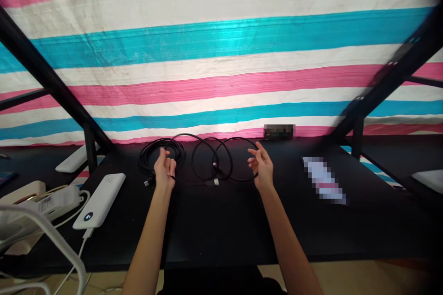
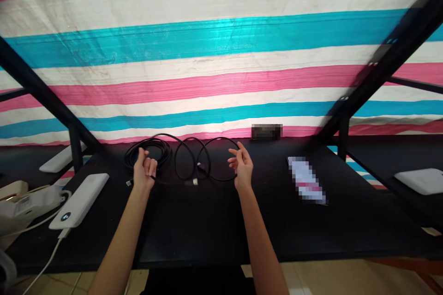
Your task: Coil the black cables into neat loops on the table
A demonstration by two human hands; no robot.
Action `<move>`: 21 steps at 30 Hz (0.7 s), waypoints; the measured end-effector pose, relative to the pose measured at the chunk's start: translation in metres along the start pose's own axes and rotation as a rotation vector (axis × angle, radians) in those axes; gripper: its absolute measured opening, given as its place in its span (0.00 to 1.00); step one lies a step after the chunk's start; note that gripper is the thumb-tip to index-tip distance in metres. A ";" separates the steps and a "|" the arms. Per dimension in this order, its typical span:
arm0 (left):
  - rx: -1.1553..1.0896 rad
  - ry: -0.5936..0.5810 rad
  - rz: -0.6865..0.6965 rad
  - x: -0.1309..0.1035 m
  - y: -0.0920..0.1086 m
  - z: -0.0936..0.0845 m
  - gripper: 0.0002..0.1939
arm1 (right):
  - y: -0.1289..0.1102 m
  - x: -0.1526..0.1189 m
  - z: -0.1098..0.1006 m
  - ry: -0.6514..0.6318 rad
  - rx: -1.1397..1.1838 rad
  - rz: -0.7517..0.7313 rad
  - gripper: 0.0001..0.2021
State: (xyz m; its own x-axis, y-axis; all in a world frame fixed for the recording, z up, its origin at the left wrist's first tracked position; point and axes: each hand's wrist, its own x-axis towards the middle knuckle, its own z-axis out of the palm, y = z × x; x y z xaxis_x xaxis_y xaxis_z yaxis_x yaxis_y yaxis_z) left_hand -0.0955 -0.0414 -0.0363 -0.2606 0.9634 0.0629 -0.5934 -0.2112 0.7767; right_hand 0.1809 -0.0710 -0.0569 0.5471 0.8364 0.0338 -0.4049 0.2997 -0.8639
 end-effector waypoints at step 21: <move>-0.620 -0.321 -0.108 0.020 0.027 -0.045 0.31 | -0.025 0.004 -0.019 0.539 -0.154 -0.605 0.17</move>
State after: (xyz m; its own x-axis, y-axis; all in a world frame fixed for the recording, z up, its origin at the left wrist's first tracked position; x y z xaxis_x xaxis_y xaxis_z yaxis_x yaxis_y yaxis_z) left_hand -0.1510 -0.0352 -0.0423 0.0050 0.9653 0.2611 -0.9527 -0.0747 0.2947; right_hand 0.2069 -0.0839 -0.0444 0.9308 0.2039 0.3034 0.1562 0.5284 -0.8345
